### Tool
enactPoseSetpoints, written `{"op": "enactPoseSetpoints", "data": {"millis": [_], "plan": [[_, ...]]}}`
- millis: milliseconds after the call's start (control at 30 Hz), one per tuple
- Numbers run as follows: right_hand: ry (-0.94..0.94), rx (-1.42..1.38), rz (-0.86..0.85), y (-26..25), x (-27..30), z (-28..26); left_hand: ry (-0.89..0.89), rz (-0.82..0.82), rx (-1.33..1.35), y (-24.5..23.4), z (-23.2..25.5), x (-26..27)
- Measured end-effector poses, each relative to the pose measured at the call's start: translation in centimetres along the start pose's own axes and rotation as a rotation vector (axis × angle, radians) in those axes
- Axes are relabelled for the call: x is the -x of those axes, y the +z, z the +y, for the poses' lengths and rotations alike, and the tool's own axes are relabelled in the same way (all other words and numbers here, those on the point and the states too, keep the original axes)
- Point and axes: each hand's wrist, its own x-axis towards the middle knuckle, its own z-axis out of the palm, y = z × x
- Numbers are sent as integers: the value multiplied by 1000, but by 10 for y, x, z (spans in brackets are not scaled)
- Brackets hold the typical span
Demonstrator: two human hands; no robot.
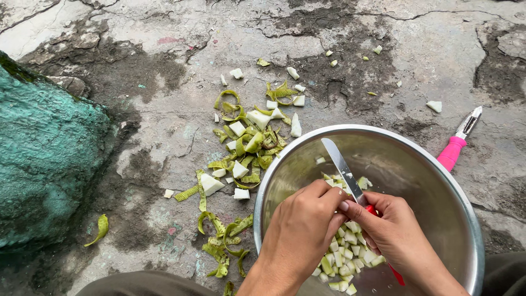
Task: The person cuts a peeled white vegetable into small pieces using a knife, dropping the pieces into a metal bowl while sitting on the ground.
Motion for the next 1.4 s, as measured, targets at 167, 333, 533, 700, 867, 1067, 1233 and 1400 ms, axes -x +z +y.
{"op": "enactPoseSetpoints", "data": {"millis": [167,333,533,700,867,1067,1233,1400], "plan": [[60,-112,-10,1,9,-14,-48,22,88,-1,2,-5],[59,-66,48,-2,13,-21,-92,32,133,-3,7,-8],[78,-142,-36,-2,14,-24,-124,90,226,-4,4,-7],[0,-203,-140,-3,7,-8,-150,105,348,-2,0,-10],[-125,-357,-206,-16,4,11,-278,88,581,-6,0,-12],[-216,-69,-31,-8,3,11,-454,-15,1086,5,-12,-10],[-266,-108,-70,2,6,11,-441,-26,1163,14,-20,-6],[-337,-161,-37,11,7,23,-414,37,1195,15,-18,-4]]}}
